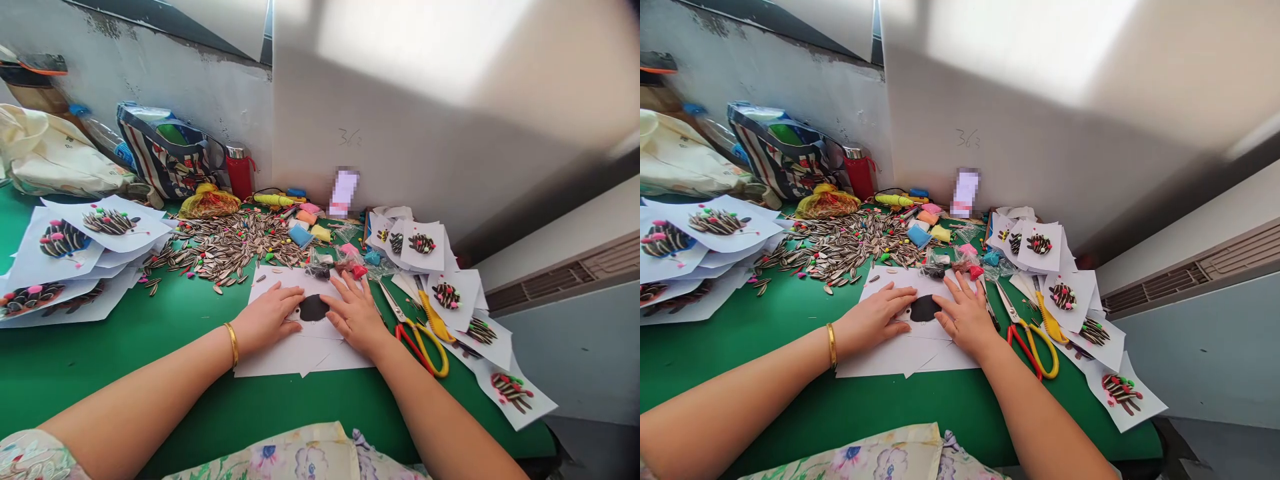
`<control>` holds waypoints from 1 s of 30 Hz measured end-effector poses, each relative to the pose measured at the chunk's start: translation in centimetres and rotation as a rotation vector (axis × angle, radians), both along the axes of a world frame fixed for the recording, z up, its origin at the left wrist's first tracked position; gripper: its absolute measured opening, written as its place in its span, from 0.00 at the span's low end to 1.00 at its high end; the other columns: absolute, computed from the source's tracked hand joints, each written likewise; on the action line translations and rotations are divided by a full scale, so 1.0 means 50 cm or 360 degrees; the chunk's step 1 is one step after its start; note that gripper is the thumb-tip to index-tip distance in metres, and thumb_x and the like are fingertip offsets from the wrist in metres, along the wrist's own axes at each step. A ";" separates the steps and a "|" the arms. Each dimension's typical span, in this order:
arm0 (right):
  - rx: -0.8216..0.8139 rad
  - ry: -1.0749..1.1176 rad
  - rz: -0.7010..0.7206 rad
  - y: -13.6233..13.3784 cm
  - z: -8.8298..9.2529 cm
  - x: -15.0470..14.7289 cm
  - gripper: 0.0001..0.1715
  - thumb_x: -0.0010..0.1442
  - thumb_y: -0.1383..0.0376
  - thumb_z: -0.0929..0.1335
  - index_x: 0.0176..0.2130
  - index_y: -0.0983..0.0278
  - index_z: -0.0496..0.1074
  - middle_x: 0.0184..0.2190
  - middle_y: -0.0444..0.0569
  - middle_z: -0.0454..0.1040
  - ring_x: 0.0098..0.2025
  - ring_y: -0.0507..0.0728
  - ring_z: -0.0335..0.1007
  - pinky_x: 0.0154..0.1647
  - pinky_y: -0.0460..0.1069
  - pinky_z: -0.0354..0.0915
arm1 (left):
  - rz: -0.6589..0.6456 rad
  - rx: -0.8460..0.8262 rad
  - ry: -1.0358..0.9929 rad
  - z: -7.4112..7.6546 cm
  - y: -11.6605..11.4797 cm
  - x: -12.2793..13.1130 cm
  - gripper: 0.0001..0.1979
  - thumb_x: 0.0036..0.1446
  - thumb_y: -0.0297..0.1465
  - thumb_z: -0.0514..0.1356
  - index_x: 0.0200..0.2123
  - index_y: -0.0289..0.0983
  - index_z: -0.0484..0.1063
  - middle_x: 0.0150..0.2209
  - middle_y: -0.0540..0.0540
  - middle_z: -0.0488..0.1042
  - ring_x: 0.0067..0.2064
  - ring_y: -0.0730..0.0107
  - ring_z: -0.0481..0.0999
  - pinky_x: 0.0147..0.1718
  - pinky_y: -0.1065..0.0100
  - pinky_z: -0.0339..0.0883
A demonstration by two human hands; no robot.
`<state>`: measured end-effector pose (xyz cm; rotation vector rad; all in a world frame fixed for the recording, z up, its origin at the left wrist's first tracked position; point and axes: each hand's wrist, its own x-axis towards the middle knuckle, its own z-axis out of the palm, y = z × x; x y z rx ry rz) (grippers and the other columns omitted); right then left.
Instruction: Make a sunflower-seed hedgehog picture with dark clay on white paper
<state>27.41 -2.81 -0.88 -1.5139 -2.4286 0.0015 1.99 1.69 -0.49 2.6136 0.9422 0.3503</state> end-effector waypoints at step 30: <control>-0.0053 -0.0196 0.0134 -0.007 0.007 -0.073 0.34 0.66 0.43 0.58 0.65 0.53 0.61 0.71 0.52 0.47 0.73 0.68 0.33 0.66 0.75 0.35 | 0.0037 -0.0020 0.0020 0.005 0.004 0.003 0.28 0.57 0.37 0.64 0.60 0.36 0.66 0.63 0.35 0.66 0.64 0.52 0.64 0.66 0.44 0.47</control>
